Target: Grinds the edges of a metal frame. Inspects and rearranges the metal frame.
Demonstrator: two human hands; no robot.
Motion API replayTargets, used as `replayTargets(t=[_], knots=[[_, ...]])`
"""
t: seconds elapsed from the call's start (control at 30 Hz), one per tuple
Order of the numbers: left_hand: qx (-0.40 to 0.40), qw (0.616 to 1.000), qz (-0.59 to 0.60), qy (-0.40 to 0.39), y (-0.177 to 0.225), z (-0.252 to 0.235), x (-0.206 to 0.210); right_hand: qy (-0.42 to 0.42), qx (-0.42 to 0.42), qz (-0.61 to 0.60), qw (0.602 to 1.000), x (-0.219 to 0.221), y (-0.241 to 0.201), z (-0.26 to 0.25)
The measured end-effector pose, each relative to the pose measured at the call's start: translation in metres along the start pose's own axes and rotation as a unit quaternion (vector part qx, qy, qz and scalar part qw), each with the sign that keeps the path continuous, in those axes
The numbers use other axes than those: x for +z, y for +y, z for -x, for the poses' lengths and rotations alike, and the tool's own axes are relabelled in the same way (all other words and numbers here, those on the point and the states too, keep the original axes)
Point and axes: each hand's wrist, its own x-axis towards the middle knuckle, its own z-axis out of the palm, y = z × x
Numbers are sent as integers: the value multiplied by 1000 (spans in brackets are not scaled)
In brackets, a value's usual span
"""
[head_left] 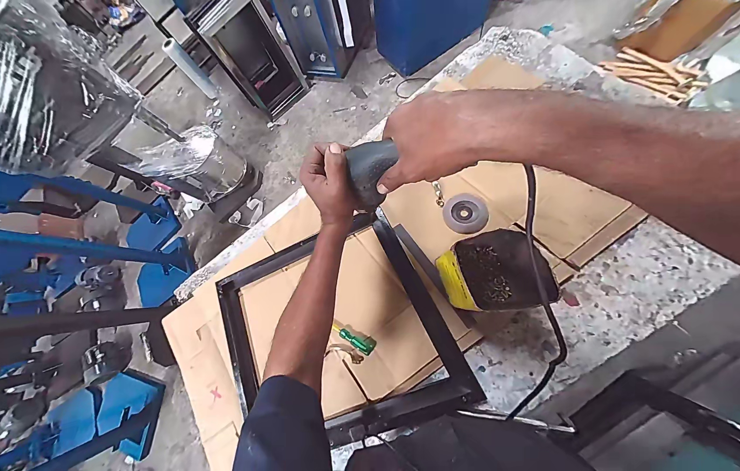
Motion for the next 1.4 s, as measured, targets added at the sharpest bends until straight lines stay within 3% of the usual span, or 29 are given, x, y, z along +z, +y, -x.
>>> replayTargets(t=[0.33,0.63,1.4], knots=[[0,1000,2,0,-6,2,-2,-12,9,-9,1000,2,0,-3],[2,1000,19,-4,-15,-3,-3,-75,-12,-75,994,-3,4,-21],[3,1000,-4,14,-17,1,1,-52,-15,-27,998,0,9,-29]])
